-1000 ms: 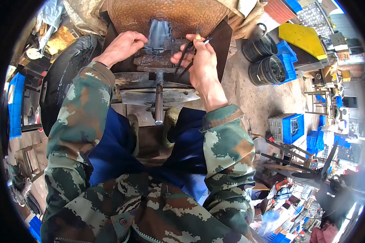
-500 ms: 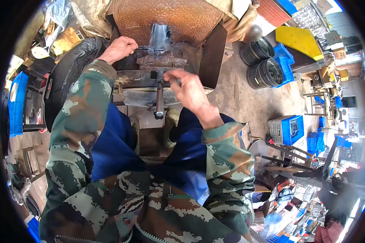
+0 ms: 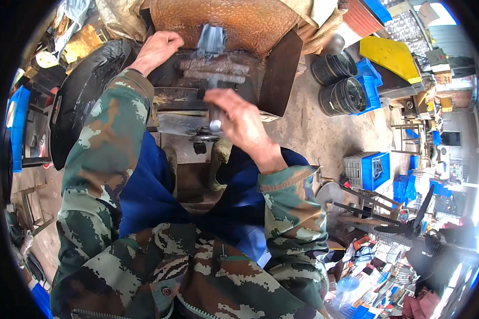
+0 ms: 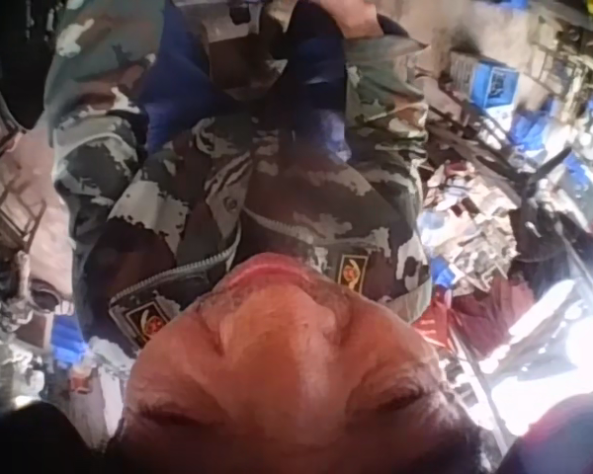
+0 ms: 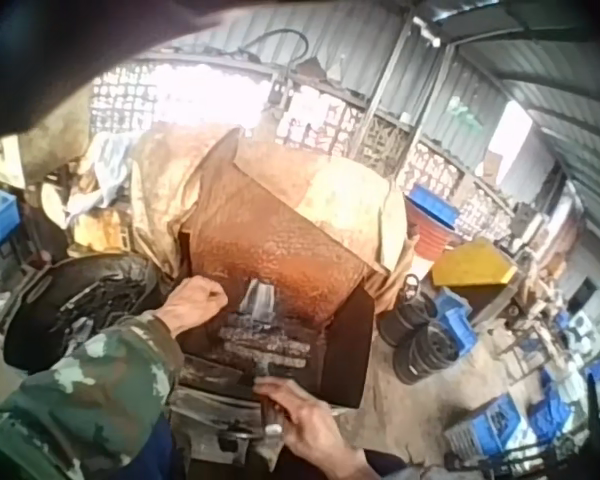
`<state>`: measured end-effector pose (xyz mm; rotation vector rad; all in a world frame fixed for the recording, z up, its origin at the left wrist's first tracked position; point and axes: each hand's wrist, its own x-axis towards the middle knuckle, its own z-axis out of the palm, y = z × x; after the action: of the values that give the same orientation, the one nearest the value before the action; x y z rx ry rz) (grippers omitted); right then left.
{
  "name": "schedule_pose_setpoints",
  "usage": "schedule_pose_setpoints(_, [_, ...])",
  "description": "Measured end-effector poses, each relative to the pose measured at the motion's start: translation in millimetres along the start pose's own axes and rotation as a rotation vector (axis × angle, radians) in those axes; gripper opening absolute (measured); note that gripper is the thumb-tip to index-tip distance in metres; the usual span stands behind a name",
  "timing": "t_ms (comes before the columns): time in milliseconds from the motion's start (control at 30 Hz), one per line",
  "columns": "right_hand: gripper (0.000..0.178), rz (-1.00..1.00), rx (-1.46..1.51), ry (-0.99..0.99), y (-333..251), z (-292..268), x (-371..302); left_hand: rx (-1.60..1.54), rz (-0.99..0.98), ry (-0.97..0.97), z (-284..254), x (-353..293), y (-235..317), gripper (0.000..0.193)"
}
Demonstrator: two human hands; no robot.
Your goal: Assembling small metal components at a workbench using manual tools.
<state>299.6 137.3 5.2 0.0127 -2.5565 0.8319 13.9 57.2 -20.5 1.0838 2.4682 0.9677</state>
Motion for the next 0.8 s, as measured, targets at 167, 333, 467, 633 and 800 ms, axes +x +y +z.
schedule_pose_setpoints(167, [0.023,0.54,0.42,0.266,-3.9,-4.5,50.9,-0.221,0.124,0.261,-3.0,10.5,6.9,0.03])
schedule_pose_setpoints(333, [0.027,0.458,0.437,0.428,30.0,-14.9,110.6,-0.301,0.193,0.303,-7.3,11.3,8.1,0.029])
schedule_pose_setpoints(467, [0.027,0.541,0.333,0.431,49.5,-19.4,147.3,-0.322,0.132,0.359,-8.2,0.3,21.9,0.028])
schedule_pose_setpoints(633, [0.022,0.484,0.403,0.436,72.5,-18.2,176.1,-0.375,0.076,0.341,-9.8,-2.2,29.2,0.027])
schedule_pose_setpoints(800, [0.022,0.514,0.388,0.512,80.4,-13.3,181.7,-0.388,0.021,0.306,-10.2,-6.9,38.8,0.026])
